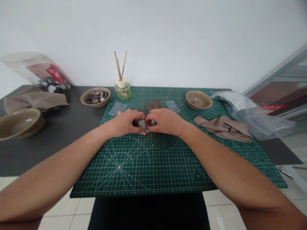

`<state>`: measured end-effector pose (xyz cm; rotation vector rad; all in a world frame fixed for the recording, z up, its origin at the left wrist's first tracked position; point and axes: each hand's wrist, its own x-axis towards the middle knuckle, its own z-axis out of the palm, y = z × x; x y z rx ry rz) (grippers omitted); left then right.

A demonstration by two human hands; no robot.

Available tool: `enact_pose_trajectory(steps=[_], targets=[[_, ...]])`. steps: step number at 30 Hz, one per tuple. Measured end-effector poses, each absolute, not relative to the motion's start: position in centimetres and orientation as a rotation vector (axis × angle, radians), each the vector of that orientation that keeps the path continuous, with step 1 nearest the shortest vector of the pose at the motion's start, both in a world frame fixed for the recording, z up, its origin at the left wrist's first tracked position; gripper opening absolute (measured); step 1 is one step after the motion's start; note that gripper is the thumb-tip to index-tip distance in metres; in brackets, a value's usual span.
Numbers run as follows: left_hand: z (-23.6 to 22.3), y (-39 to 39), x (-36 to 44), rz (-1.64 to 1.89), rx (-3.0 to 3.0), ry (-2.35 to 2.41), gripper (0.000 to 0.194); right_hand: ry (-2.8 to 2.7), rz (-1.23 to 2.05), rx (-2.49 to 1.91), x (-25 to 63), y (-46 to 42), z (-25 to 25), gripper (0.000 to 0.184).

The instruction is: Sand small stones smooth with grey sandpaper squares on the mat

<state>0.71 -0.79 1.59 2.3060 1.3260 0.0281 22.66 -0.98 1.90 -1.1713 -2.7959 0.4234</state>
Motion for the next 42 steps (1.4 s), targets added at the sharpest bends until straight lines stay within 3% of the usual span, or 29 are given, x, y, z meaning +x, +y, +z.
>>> enact_pose_trajectory(steps=[4, 10, 17, 28, 31, 36, 42], targets=[[1.6, -0.9, 0.8, 0.074, 2.298, 1.329, 0.046, -2.66, 0.483, -1.168, 22.7, -0.8, 1.5, 0.021], [1.4, -0.8, 0.4, 0.152, 2.347, 1.252, 0.029, -2.533, 0.63, -1.133, 23.3, -0.7, 1.4, 0.019], [1.5, -0.9, 0.2, 0.12, 2.397, 1.122, 0.026, -2.571, 0.735, -1.093, 23.9, -0.5, 0.8, 0.053], [0.9, -0.4, 0.0, 0.235, 2.393, 1.085, 0.015, -2.519, 0.762, -1.025, 23.7, 0.1, -0.2, 0.066], [1.2, -0.6, 0.1, 0.405, 2.342, 1.136, 0.017, -2.501, 0.796, -1.093, 23.5, 0.0, 0.3, 0.056], [1.2, -0.7, 0.1, 0.725, 2.184, 1.274, 0.022, -2.437, 0.979, -1.137, 23.3, -0.1, 0.9, 0.01], [1.4, -0.8, 0.3, 0.952, 1.89, 1.318, 0.025, -2.233, 0.994, -0.941, 23.3, -0.2, 0.6, 0.01]])
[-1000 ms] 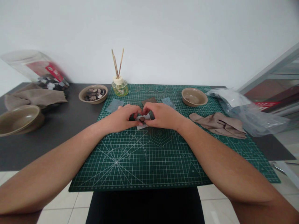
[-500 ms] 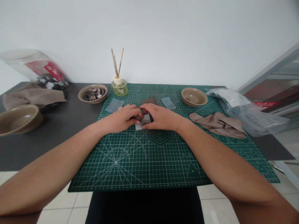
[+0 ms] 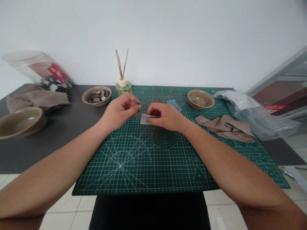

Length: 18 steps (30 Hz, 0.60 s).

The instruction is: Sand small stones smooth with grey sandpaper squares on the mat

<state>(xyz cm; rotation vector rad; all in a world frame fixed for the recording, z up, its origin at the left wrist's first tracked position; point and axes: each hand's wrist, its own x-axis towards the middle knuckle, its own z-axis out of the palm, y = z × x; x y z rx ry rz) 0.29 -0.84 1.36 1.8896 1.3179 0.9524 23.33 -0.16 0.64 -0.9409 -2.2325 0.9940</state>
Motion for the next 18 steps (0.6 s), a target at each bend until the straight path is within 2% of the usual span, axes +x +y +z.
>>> enact_pose_trajectory(steps=[10, 18], targets=[[0.8, -0.5, 0.0, 0.918, 1.773, 1.364, 0.025, -2.352, 0.906, -0.878, 23.2, -0.1, 0.5, 0.001], [0.5, -0.2, -0.2, 0.901, 1.826, 1.412, 0.025, -2.42, 0.806, -0.951, 23.1, -0.3, 0.8, 0.008]])
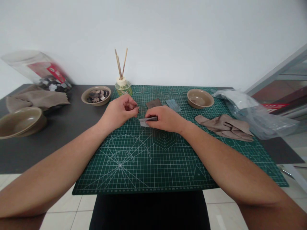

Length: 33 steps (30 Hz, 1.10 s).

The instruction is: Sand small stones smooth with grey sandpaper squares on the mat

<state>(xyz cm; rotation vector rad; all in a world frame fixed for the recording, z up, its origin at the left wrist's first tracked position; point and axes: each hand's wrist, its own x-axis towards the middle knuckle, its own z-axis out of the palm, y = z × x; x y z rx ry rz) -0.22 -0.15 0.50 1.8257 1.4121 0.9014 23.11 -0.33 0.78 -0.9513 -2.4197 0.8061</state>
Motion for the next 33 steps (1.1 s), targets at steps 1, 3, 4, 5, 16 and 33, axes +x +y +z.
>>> enact_pose_trajectory(steps=[1, 3, 4, 5, 16, 33], targets=[[0.5, -0.1, -0.2, 0.913, 1.832, 1.407, 0.026, -2.421, 0.803, -0.939, 23.1, -0.3, 0.7, 0.008], [0.4, 0.0, -0.2, 0.938, 1.813, 1.379, 0.028, -2.348, 0.773, -0.903, 23.0, -0.2, 0.4, 0.011], [0.3, 0.0, -0.1, 0.946, 1.781, 1.36, 0.03, -2.285, 0.739, -0.885, 22.9, -0.2, 0.2, 0.011], [0.3, 0.0, -0.1, 0.948, 1.741, 1.344, 0.031, -2.219, 0.695, -0.867, 22.9, -0.1, 0.1, 0.01], [0.5, -1.2, 1.1, 1.048, 1.555, 1.291, 0.023, -2.078, 0.113, -0.915, 23.1, -0.3, -0.4, 0.026], [0.4, -1.4, 1.3, 1.166, 1.484, 1.154, 0.017, -2.475, 0.059, -0.847, 22.6, -0.9, 0.3, 0.049]])
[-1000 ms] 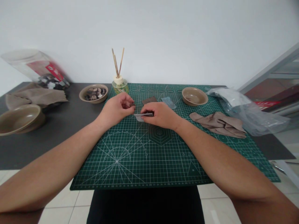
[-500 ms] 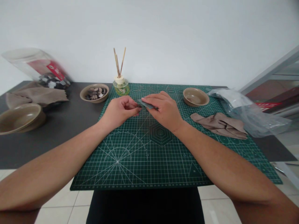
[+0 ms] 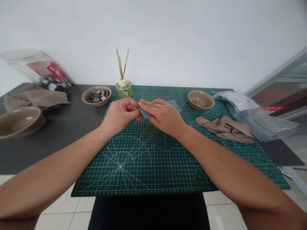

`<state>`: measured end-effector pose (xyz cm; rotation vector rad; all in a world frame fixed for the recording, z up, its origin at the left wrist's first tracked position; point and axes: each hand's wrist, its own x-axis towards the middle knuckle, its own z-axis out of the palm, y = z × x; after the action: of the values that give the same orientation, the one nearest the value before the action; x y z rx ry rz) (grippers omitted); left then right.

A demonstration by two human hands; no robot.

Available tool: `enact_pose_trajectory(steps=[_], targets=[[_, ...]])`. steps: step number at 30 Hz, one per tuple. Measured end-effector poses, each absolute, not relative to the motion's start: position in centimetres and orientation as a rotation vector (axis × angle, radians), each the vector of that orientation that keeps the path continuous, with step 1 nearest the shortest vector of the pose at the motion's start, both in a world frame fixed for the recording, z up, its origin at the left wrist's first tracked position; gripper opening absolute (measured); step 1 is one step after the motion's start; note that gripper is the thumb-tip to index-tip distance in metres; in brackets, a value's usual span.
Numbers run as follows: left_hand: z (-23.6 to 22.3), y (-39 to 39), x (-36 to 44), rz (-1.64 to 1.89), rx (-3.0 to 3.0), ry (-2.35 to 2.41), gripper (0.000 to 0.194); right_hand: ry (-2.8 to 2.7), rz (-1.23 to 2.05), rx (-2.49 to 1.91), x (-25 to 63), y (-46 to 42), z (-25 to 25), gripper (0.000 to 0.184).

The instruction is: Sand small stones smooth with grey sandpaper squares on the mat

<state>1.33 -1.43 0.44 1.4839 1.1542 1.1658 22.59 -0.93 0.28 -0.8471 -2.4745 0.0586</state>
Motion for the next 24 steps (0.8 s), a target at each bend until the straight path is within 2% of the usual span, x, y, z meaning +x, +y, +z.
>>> enact_pose_trajectory(steps=[6, 16, 24], targets=[[0.54, -1.68, 1.67, 1.204, 1.428, 1.125, 0.024, -2.455, 0.03, -0.931, 22.74, -1.04, 0.56, 0.049], [0.99, -2.05, 1.8, 1.121, 1.472, 1.188, 0.019, -2.466, -0.033, -0.971, 22.41, -1.38, 0.63, 0.046], [0.53, -1.91, 1.76, 1.212, 1.452, 1.112, 0.03, -2.428, -0.022, -1.026, 22.71, -1.33, 0.98, 0.045]])
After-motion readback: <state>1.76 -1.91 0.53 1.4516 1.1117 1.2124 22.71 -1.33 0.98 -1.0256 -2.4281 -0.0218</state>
